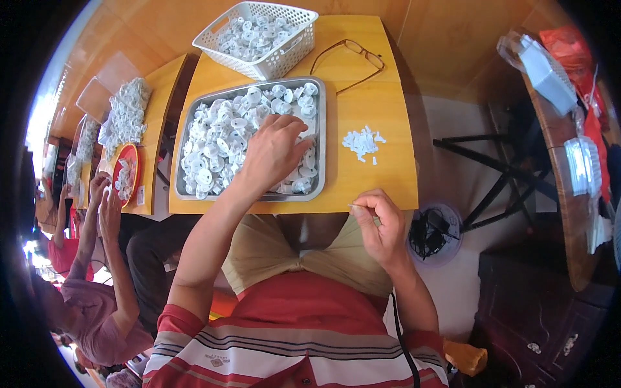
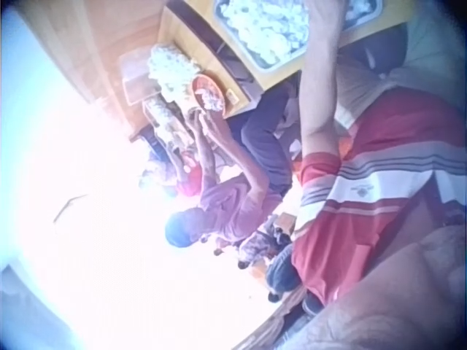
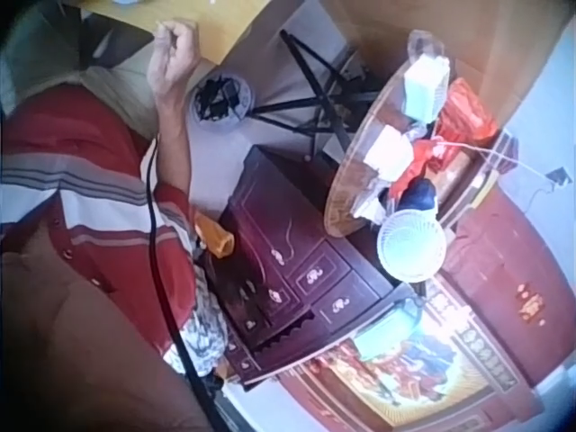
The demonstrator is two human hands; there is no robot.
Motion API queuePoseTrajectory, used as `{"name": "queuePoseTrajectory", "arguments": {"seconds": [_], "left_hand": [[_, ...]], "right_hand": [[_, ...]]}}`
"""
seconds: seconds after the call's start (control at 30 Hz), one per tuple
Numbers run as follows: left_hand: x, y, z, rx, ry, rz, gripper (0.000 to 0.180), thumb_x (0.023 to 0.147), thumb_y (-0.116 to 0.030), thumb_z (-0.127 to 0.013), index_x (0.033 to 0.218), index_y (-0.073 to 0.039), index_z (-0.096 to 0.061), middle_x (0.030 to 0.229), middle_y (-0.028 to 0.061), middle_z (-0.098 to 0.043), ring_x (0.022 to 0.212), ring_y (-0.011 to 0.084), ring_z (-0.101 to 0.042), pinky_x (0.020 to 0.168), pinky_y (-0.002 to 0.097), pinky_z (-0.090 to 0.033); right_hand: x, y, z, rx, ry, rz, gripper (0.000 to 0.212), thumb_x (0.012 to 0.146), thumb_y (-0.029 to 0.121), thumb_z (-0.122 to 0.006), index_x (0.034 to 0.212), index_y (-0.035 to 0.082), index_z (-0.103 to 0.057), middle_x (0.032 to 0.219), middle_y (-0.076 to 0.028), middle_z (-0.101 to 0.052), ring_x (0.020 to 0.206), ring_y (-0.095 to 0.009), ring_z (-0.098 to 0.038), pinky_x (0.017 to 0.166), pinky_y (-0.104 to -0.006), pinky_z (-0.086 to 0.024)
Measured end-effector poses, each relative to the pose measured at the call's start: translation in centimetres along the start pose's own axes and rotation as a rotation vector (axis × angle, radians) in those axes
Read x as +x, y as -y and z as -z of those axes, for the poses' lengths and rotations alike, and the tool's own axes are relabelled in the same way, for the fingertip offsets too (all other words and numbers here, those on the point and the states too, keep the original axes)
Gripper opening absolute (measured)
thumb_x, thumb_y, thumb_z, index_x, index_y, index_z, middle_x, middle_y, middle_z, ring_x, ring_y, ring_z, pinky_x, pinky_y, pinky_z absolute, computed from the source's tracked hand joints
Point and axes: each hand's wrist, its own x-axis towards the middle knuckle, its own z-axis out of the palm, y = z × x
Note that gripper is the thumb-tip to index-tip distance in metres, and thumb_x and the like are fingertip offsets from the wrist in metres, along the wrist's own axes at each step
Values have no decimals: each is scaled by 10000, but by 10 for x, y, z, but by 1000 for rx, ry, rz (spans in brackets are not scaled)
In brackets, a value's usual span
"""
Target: The person assembles plastic socket covers by picking up small plastic parts from the table and inserting them into the plastic covers by hand.
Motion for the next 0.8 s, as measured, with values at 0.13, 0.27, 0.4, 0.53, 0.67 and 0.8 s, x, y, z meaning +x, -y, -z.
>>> {"name": "queuePoseTrajectory", "arguments": {"seconds": [0.13,0.27,0.4,0.53,0.67,0.8], "left_hand": [[5,8,-8,83,154,17,144,848,-144,-682,904,-13,-660,950,140,-673,966,354,-623,807,446,-531],[2,4,-2,26,146,-9,119,882,-107,-619,859,-2,-569,863,166,-648,873,382,-635,734,468,-528],[-13,8,5,-55,50,-94,121,912,-98,-583,886,-3,-512,823,178,-627,776,404,-631,665,476,-518],[-28,8,14,-169,79,4,130,910,-8,-627,1029,-4,-573,1009,191,-693,879,369,-685,717,401,-557],[-40,10,12,-491,-98,41,100,908,6,-634,997,3,-588,996,174,-701,829,359,-697,676,389,-561],[-49,3,19,-679,0,208,81,911,32,-655,984,30,-618,1099,132,-707,921,161,-686,774,285,-560]], "right_hand": [[-3,1,4,-6,1,2,65,958,27,-602,940,-33,-587,881,-115,-609,752,-155,-619,677,-257,-503],[-5,0,7,6,-10,-34,58,962,24,-595,952,-32,-584,899,-110,-600,756,-152,-625,680,-253,-503],[-7,-4,9,31,-25,-68,61,968,26,-589,957,-33,-579,919,-103,-592,766,-153,-635,689,-249,-505],[-5,-3,6,32,-17,-96,91,988,48,-568,949,-34,-561,912,-79,-581,772,-143,-635,733,-269,-529],[1,2,-1,53,-5,-104,87,989,44,-563,949,-32,-561,915,-76,-577,772,-140,-626,739,-272,-529],[5,0,-3,50,15,-77,89,991,45,-560,954,-36,-560,915,-73,-572,779,-136,-620,744,-274,-533]]}}
